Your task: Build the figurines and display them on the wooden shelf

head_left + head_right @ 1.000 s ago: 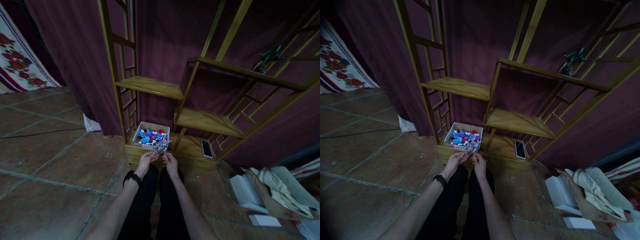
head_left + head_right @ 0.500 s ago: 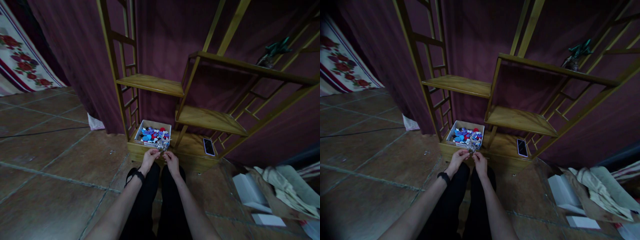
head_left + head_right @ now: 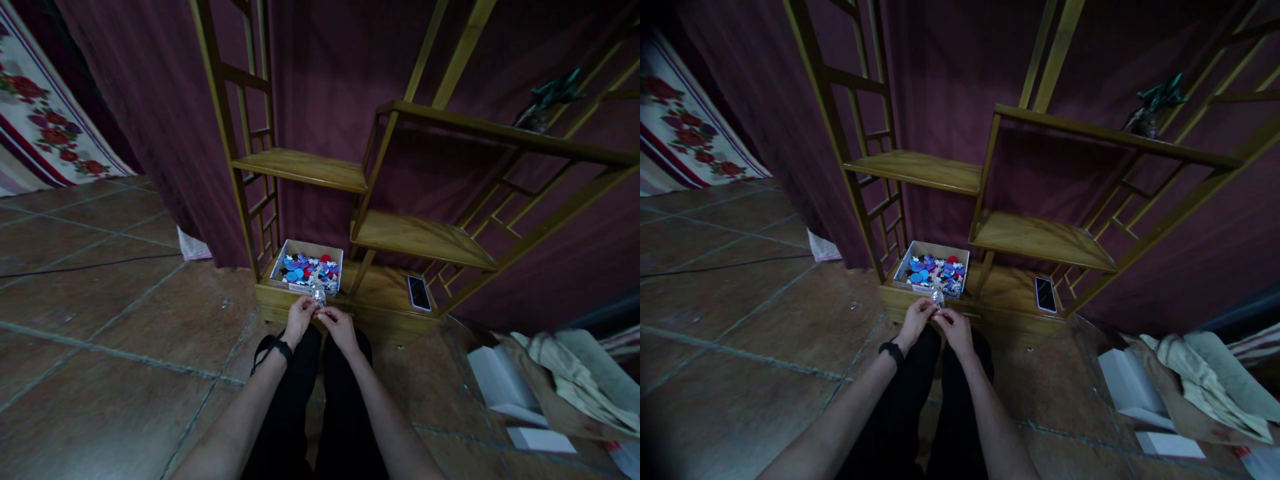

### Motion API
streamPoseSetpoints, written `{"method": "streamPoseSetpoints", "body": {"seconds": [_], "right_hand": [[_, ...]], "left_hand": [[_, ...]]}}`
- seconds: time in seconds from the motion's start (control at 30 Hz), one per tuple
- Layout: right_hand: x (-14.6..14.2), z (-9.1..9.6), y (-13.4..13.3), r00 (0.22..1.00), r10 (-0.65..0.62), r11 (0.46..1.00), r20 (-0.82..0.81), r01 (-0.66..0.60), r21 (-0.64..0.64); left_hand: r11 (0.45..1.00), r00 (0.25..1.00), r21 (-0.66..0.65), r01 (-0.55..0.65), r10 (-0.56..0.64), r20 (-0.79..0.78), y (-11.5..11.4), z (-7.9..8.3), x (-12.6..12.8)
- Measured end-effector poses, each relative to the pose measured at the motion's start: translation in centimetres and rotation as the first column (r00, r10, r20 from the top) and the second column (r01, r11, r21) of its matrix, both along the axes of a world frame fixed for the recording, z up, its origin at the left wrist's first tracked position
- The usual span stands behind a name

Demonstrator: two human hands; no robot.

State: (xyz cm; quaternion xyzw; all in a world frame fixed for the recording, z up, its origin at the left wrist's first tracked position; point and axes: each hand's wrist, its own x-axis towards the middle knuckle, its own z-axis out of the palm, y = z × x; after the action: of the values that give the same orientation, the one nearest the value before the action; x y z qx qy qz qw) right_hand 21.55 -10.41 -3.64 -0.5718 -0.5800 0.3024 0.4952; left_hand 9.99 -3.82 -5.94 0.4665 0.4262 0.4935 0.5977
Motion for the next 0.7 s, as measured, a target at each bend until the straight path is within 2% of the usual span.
{"method": "streamPoseSetpoints", "body": {"seconds": [0.13,0.33,0.57,0.7], "right_hand": [[0.06,-0.27,0.0,0.998,0.0,1.0,0.057,-0.001,0.011],[0.15,-0.63,0.01,0.992,-0.02,1.0,0.127,0.018,0.019],[0.5,-0.18,-0.13,0.991,-0.019,0.999,0.135,0.013,0.044],[0.79,-0.3,-0.08,0.984,-0.071,0.997,0.166,0.066,0.038]], "left_hand": [[0.998,0.996,0.07,0.004,0.002,-0.09,0.33,-0.48,0.07],[0.991,0.991,0.132,0.032,-0.014,-0.135,0.43,-0.69,0.25],[0.998,0.997,0.044,0.04,-0.037,-0.067,0.04,-0.13,0.32],[1.0,0.999,0.015,0.014,-0.014,-0.044,-0.05,-0.34,0.38]]}}
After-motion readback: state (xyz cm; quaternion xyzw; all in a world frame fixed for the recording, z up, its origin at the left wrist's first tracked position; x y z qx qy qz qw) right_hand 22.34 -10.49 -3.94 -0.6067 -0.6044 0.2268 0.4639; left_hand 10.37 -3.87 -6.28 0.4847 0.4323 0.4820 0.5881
